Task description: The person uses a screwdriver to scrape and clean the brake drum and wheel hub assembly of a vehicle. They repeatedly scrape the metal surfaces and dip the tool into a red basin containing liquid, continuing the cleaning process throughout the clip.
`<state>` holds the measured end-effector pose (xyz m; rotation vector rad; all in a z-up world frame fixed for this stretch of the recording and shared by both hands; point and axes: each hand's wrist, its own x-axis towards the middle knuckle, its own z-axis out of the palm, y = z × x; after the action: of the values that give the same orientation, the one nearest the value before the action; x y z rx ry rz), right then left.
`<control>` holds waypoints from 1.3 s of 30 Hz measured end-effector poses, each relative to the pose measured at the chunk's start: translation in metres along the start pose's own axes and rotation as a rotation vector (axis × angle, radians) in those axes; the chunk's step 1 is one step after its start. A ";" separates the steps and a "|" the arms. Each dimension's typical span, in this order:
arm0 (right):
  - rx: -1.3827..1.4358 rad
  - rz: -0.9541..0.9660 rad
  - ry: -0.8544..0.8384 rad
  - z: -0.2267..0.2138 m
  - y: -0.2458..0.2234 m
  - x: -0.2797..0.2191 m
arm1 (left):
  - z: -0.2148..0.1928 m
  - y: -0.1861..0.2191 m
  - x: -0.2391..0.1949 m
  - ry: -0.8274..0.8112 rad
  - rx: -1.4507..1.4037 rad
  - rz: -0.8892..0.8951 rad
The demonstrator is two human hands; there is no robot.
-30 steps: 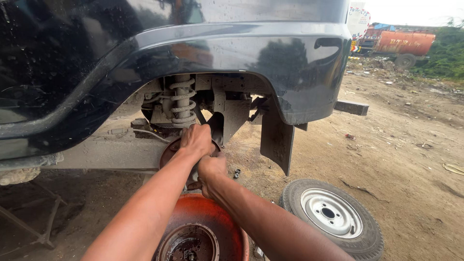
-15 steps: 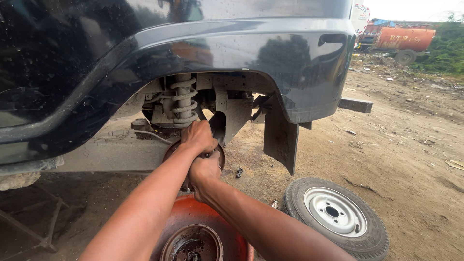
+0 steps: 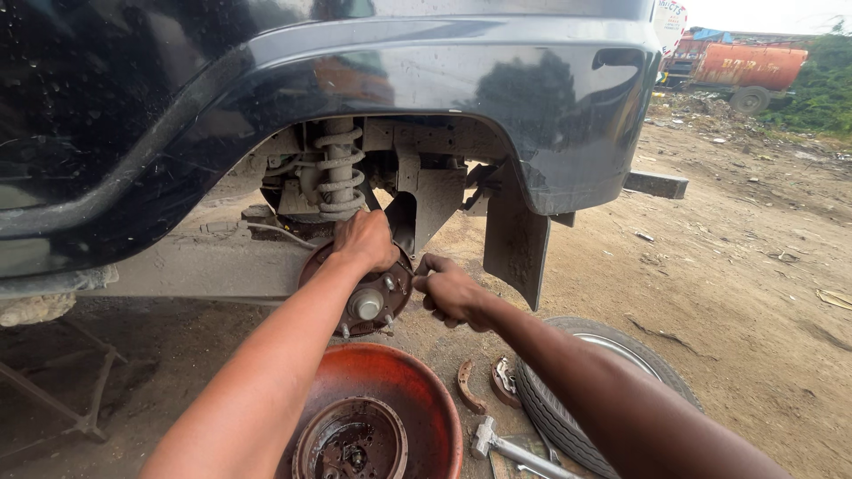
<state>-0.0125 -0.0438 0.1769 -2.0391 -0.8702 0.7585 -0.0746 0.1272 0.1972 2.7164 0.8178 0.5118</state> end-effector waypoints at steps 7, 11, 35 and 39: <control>-0.149 -0.031 -0.083 -0.043 0.008 0.018 | -0.001 -0.001 -0.003 -0.014 0.038 0.033; -0.131 -0.037 -0.100 -0.042 0.006 0.025 | -0.003 -0.002 -0.008 -0.009 0.074 0.049; 0.454 -0.090 0.066 0.039 0.076 0.031 | -0.023 0.003 -0.031 -0.042 -0.057 -0.037; 0.505 -0.066 0.035 0.031 0.079 0.028 | -0.029 0.007 -0.037 -0.057 -0.053 -0.045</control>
<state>0.0058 -0.0452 0.0896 -1.5645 -0.6417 0.8081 -0.1119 0.1048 0.2162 2.6449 0.8365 0.4377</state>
